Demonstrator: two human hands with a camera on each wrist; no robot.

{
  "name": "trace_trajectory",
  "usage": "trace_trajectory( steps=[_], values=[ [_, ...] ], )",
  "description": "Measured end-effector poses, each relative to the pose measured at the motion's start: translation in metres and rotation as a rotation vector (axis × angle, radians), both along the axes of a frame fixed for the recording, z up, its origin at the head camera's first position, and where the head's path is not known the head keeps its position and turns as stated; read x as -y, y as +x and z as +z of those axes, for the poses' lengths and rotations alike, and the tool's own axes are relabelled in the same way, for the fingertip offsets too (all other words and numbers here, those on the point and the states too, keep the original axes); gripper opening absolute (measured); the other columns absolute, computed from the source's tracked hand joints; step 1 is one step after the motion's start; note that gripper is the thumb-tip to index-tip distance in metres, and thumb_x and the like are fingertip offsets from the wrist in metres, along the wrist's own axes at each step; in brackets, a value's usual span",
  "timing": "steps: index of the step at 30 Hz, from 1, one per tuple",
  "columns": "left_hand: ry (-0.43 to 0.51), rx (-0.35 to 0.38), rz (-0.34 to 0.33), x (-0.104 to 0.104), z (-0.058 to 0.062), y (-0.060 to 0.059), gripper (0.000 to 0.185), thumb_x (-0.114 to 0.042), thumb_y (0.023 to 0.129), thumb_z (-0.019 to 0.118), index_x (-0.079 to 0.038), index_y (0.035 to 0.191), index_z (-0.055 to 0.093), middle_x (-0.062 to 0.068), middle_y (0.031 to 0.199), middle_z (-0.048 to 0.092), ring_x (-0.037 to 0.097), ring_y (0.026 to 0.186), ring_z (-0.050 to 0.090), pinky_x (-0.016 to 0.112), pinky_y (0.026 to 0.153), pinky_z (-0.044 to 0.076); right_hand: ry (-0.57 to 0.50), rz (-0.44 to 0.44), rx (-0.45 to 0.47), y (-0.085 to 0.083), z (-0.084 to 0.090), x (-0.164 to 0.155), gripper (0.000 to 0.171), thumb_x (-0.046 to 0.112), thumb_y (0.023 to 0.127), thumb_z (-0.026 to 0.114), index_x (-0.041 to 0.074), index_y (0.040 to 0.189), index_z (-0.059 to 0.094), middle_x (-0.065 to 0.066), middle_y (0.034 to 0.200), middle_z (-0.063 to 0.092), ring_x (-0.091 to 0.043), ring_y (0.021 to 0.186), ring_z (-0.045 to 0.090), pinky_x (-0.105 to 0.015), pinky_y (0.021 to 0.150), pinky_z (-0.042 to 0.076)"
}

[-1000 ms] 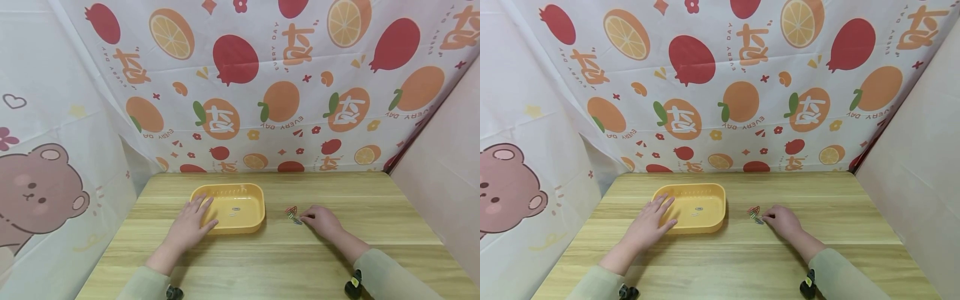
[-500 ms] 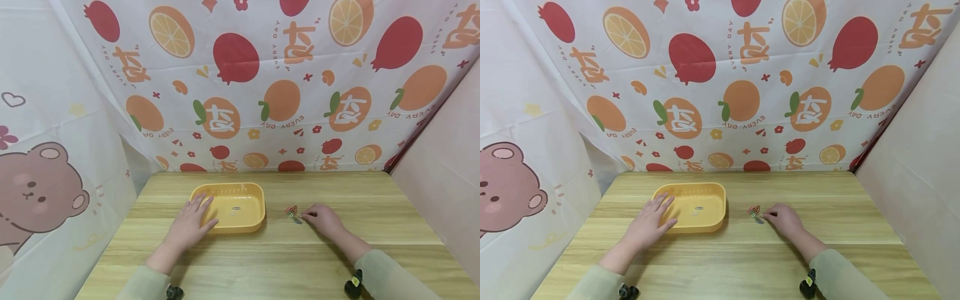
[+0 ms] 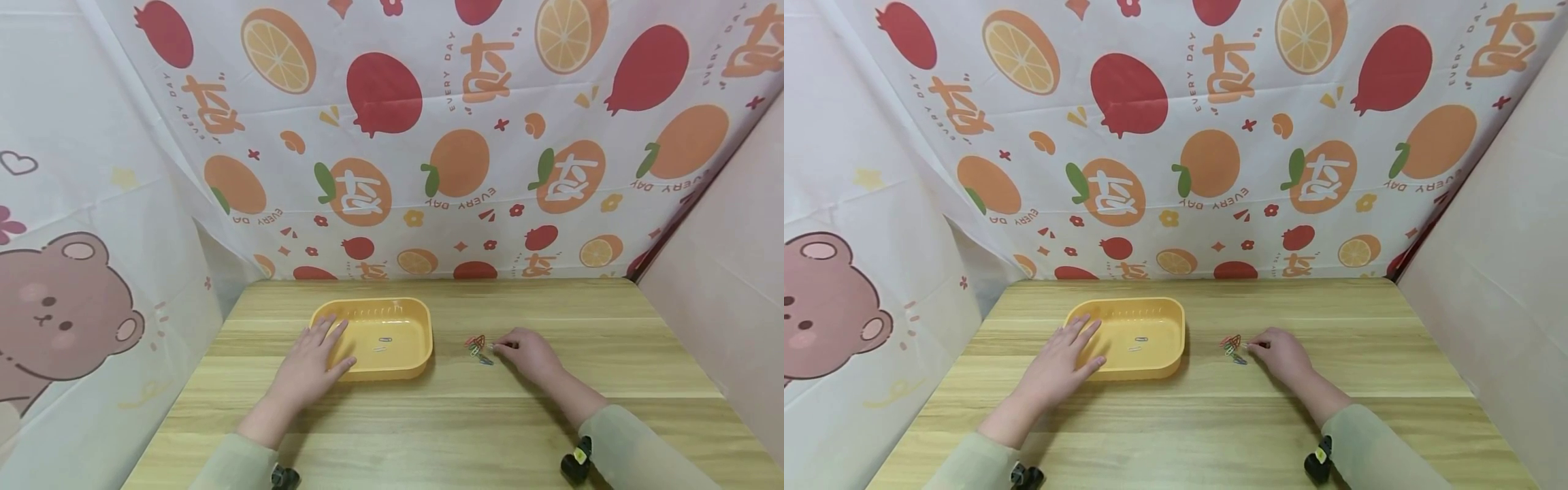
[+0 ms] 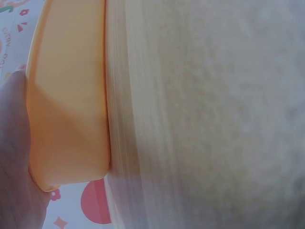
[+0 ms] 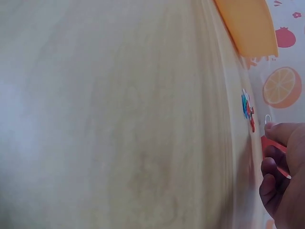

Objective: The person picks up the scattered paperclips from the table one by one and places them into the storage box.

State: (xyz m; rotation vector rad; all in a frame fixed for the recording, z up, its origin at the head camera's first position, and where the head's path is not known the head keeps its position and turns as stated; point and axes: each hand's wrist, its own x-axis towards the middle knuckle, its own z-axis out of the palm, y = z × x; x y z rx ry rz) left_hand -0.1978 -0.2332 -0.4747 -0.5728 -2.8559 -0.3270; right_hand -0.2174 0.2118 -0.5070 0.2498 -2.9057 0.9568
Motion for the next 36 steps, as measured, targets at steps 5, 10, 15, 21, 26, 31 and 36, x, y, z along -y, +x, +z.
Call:
trace_trajectory(
  steps=[5, 10, 15, 21, 26, 31, 36],
  values=[
    [-0.001, 0.002, -0.001, 0.001, 0.0, 0.0, 0.078, -0.065, 0.095, 0.048, -0.017, 0.156, 0.034, 0.013, 0.161, 0.029, 0.034, 0.148, 0.023, 0.055, 0.121, 0.014, -0.019, -0.002, 0.004, -0.001, 0.003, 0.001, 0.01, 0.027, 0.091, 0.072, 0.021, 0.096, 0.079, 0.007, 0.092, 0.069, -0.013, 0.087, 0.063, -0.04, 0.079, 0.054],
    [-0.01, 0.014, 0.001, 0.0, 0.001, 0.001, 0.08, -0.067, 0.095, 0.046, -0.017, 0.156, 0.033, 0.012, 0.161, 0.027, 0.033, 0.148, 0.022, 0.053, 0.121, 0.012, -0.022, -0.009, 0.013, 0.0, 0.007, 0.004, 0.011, 0.028, 0.092, 0.072, 0.022, 0.097, 0.079, 0.008, 0.091, 0.068, -0.012, 0.086, 0.062, -0.037, 0.077, 0.053],
    [-0.009, 0.014, 0.001, 0.0, 0.002, 0.001, 0.079, -0.065, 0.095, 0.048, -0.017, 0.156, 0.034, 0.012, 0.161, 0.027, 0.033, 0.148, 0.023, 0.054, 0.121, 0.014, -0.035, -0.007, 0.022, 0.0, 0.011, 0.007, 0.014, 0.028, 0.093, 0.07, 0.02, 0.1, 0.079, 0.007, 0.092, 0.068, -0.013, 0.085, 0.06, -0.035, 0.074, 0.052],
    [-0.007, 0.017, 0.006, 0.0, 0.003, 0.002, 0.079, -0.065, 0.095, 0.048, -0.016, 0.156, 0.034, 0.012, 0.161, 0.027, 0.033, 0.148, 0.022, 0.054, 0.121, 0.014, -0.092, -0.006, 0.032, -0.004, 0.017, 0.011, 0.016, 0.028, 0.095, 0.069, 0.018, 0.103, 0.078, 0.006, 0.093, 0.068, -0.014, 0.086, 0.06, -0.035, 0.075, 0.052],
    [-0.01, 0.02, 0.011, -0.001, 0.004, 0.002, 0.078, -0.062, 0.095, 0.051, -0.016, 0.156, 0.034, 0.012, 0.161, 0.028, 0.033, 0.148, 0.023, 0.054, 0.121, 0.013, -0.095, 0.01, -0.003, -0.007, 0.022, 0.015, 0.017, 0.029, 0.095, 0.068, 0.017, 0.102, 0.079, 0.005, 0.093, 0.068, -0.014, 0.084, 0.06, -0.034, 0.074, 0.052],
    [-0.016, 0.024, 0.011, -0.001, 0.005, 0.002, 0.079, -0.065, 0.095, 0.048, -0.017, 0.156, 0.034, 0.011, 0.161, 0.027, 0.032, 0.148, 0.022, 0.053, 0.121, 0.012, -0.077, 0.017, -0.011, -0.011, 0.029, 0.022, 0.018, 0.03, 0.095, 0.068, 0.018, 0.102, 0.079, 0.005, 0.092, 0.068, -0.014, 0.082, 0.058, -0.032, 0.071, 0.051],
    [-0.013, 0.021, 0.006, -0.001, 0.004, 0.002, 0.08, -0.067, 0.095, 0.044, -0.017, 0.156, 0.034, 0.011, 0.161, 0.027, 0.032, 0.148, 0.022, 0.054, 0.121, 0.013, -0.139, 0.025, 0.025, -0.013, 0.036, 0.034, 0.02, 0.03, 0.095, 0.069, 0.017, 0.104, 0.079, 0.004, 0.094, 0.068, -0.015, 0.082, 0.057, -0.032, 0.071, 0.05]
  ],
)
